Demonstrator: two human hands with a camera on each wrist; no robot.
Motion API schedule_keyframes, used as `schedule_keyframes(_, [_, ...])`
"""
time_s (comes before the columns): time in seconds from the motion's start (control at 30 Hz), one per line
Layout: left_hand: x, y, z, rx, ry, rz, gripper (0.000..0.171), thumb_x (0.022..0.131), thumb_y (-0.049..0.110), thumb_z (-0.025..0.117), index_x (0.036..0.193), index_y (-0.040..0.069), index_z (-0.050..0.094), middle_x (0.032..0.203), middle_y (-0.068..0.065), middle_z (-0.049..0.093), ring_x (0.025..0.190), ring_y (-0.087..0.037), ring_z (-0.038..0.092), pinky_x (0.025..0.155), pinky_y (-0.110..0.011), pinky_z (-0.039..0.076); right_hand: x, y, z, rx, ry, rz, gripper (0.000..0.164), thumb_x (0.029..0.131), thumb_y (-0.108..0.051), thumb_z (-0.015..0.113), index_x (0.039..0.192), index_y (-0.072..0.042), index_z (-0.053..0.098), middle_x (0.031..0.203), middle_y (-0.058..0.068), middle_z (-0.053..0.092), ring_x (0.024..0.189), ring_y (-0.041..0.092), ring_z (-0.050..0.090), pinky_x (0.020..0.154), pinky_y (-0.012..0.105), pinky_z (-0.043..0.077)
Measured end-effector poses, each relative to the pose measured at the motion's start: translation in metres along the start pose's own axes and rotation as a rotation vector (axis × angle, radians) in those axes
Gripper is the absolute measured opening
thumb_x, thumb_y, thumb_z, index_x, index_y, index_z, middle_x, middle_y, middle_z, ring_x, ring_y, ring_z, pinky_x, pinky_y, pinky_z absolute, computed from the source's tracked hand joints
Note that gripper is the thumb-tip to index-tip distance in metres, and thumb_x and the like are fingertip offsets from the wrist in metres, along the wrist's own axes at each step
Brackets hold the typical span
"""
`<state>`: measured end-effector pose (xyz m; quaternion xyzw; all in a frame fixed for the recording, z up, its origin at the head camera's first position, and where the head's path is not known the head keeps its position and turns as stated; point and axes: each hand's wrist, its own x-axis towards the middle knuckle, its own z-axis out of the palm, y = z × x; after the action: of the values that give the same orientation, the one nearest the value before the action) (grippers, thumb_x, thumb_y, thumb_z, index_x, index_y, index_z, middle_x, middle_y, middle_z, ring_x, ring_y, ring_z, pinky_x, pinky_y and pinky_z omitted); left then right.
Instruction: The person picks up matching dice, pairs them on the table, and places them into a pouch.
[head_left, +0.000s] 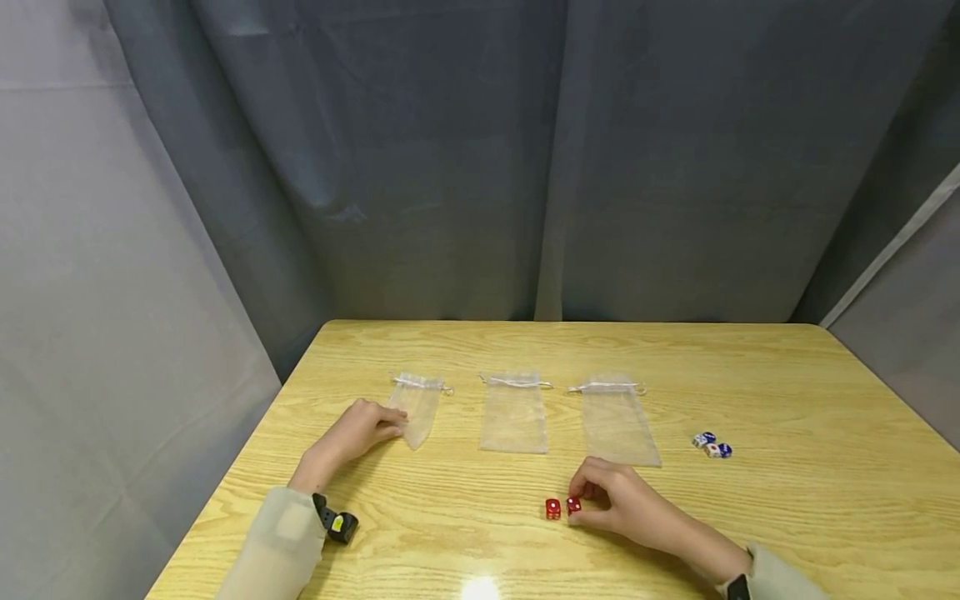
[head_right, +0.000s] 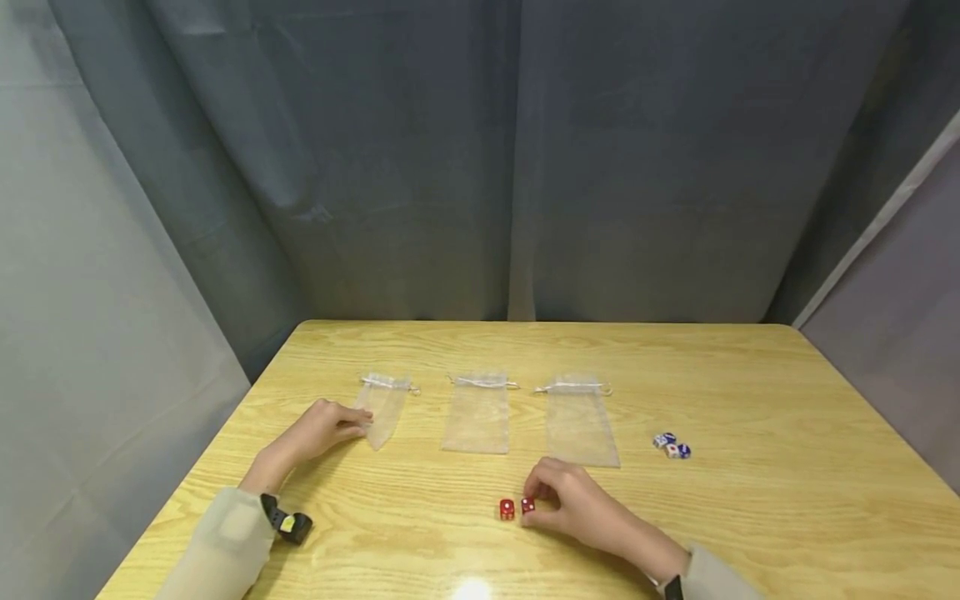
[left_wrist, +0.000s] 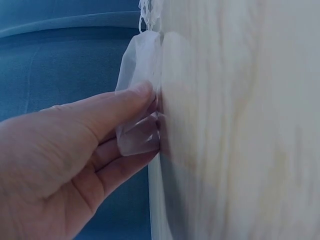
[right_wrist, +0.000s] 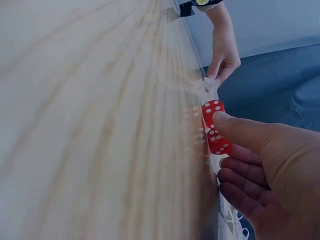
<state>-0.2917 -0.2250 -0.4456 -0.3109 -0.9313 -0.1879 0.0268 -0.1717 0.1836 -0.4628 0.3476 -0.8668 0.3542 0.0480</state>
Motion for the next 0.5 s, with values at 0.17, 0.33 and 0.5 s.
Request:
schedule_keyframes(0.17, [-0.0004,0.001,-0.0009,-0.005,0.006,-0.002,0.023,0.09,0.013,0.068,0.109,0.005,0.075,0.11,-0.014,0.074,0.102,-0.027,0.072,0.086,-0.038,0.059,-0.0013,0.0005,-0.0009,-0.001,0.02,0.015,0.021,0.081,-0.028,0.079,0.093,-0.018,0.064,0.089,-0.008,0.063,0.078,0.001,0.058,0.066,0.017,0.054])
schedule_keyframes(0.33, [-0.0004,0.0033,-0.0016,0.004,0.045,0.001,0.021,0.089,0.013,0.069,0.107,0.005,0.076,0.108,-0.013,0.075,0.098,-0.027,0.073,0.084,-0.038,0.06,-0.0024,0.0009,-0.0022,-0.007,0.048,0.017,0.024,0.08,-0.028,0.08,0.094,-0.016,0.065,0.09,-0.006,0.065,0.08,0.002,0.06,0.069,0.019,0.055])
schedule_keyframes(0.5, [0.0002,0.0056,-0.0022,0.019,0.102,0.017,0.02,0.089,0.012,0.07,0.106,0.004,0.076,0.108,-0.012,0.075,0.097,-0.026,0.074,0.083,-0.036,0.06,-0.0025,0.0026,-0.0032,0.004,0.062,0.022,0.024,0.08,-0.026,0.08,0.096,-0.014,0.066,0.092,-0.004,0.066,0.08,0.004,0.061,0.07,0.019,0.056])
